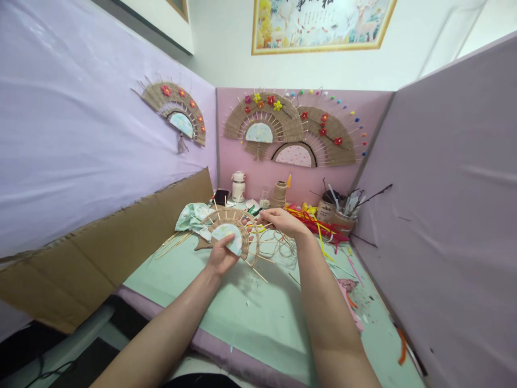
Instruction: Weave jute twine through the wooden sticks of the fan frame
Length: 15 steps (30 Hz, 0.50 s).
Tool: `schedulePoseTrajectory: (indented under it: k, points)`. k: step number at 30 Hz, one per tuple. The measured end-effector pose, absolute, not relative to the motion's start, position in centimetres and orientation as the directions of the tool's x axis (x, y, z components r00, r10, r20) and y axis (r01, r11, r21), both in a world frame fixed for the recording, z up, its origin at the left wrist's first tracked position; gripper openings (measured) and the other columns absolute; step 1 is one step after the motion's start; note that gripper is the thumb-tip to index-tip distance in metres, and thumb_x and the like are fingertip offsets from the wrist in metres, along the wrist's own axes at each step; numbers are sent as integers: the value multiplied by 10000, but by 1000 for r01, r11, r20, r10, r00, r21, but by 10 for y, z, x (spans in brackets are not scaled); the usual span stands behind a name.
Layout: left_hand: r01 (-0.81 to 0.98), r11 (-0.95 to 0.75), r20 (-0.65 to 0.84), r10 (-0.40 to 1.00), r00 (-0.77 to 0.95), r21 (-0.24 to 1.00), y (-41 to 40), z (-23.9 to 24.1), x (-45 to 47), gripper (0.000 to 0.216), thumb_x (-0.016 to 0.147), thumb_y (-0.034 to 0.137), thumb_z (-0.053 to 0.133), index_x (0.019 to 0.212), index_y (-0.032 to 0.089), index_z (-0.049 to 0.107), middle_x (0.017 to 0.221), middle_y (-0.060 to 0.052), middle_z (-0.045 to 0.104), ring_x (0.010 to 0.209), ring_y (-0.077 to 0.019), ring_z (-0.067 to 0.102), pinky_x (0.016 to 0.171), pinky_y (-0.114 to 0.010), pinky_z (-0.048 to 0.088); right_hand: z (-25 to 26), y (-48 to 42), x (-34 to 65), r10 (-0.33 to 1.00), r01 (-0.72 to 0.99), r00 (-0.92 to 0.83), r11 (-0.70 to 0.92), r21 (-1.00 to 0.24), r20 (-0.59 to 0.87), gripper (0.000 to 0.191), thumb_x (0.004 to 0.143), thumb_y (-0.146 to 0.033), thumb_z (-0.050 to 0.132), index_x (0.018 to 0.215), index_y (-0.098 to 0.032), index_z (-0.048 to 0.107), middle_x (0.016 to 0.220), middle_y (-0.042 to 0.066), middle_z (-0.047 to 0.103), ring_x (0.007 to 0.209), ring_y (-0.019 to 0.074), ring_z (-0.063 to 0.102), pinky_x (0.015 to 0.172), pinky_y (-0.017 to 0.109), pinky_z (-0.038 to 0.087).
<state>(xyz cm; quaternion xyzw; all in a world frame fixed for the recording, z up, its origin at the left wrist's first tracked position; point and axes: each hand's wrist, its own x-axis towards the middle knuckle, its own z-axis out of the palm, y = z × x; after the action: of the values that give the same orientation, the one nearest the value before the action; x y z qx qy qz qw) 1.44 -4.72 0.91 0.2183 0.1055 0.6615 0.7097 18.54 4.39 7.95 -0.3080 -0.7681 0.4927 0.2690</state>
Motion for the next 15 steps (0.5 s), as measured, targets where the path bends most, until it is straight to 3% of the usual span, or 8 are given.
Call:
schedulePoseTrajectory:
  k: [6, 11, 15]
  points:
    - [-907, -39, 114, 993, 10, 419, -43, 6, 12, 439, 741, 65, 493, 1166, 163, 550, 1091, -99, 650, 1030, -220, 606, 938, -388, 454, 81, 50, 196, 761, 307, -626, 443, -843, 172, 541, 777, -638, 433, 739, -130, 618, 585, -12, 479, 516, 84, 352, 497, 223, 269]
    - [-909, -48, 120, 993, 2, 415, -40, 5, 11, 407, 759, 69, 486, 1155, 129, 558, 1085, -112, 649, 1041, -206, 598, 942, -360, 448, 92, 46, 203, 813, 439, -494, 538, -720, 307, 503, 751, -616, 484, 645, -134, 582, 546, -27, 426, 509, 85, 307, 489, 236, 229]
    - [-914, -76, 107, 994, -35, 400, -38, 5, 10, 395, 763, 66, 483, 1144, 128, 566, 1105, -110, 640, 1063, -202, 585, 947, -348, 444, 103, 37, 205, 815, 445, -473, 549, -707, 335, 487, 734, -598, 513, 631, -127, 578, 538, -29, 406, 510, 82, 290, 490, 237, 224]
